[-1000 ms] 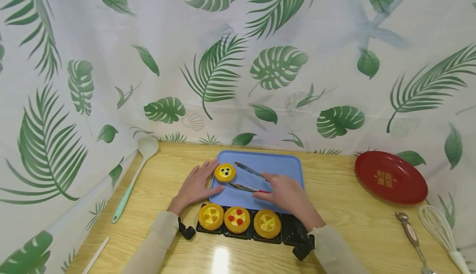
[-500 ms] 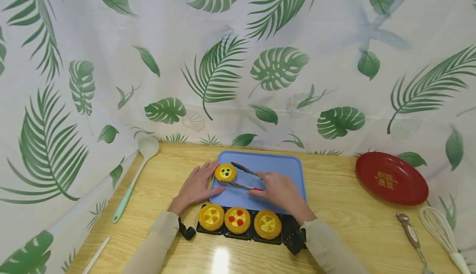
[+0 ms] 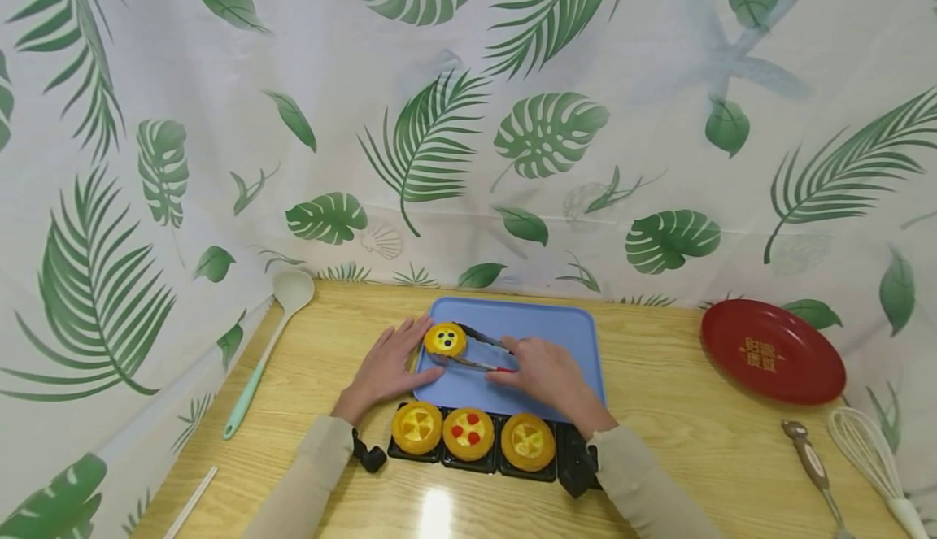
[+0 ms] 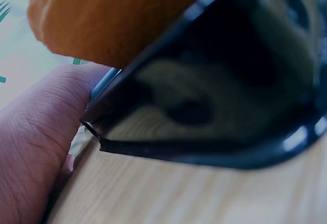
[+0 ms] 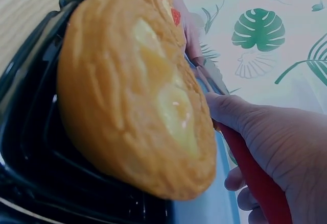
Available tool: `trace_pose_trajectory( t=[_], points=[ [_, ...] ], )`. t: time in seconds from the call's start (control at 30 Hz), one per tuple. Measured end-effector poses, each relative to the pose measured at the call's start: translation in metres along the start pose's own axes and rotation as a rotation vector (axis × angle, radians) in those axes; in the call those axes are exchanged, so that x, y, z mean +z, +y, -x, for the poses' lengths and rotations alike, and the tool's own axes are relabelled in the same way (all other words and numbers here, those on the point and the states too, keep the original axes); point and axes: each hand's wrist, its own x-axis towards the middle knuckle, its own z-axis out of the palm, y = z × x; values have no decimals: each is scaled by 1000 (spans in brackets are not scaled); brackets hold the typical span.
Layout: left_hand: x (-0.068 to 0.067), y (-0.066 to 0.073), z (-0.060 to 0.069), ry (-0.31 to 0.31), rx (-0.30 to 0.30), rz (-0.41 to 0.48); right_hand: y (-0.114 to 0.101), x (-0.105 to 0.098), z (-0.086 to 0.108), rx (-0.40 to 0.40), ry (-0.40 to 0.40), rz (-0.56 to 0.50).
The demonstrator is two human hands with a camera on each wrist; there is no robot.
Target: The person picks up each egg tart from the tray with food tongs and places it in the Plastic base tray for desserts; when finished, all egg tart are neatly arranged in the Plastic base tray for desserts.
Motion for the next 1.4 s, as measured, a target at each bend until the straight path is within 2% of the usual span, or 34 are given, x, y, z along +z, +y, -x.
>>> trace_pose_trajectory(
  t=[0.23,0.47,0.8,1.17,1.4],
  points=[
    [1,0,-1,-8,-4,-15,4,-4,4,27,5,-24],
    [2,-1,-1,-13,-9,-15,9,-15,9,7,30,-47],
    [0,1,-1,-14,-10,-8,10,-34,29,1,74,-52],
    [-1,2,-1,-10,-9,-8,9,-55,69,21,141,28],
    [-1,2,1,-19,-10,-15,13,-65,106,113,169,48]
  ],
)
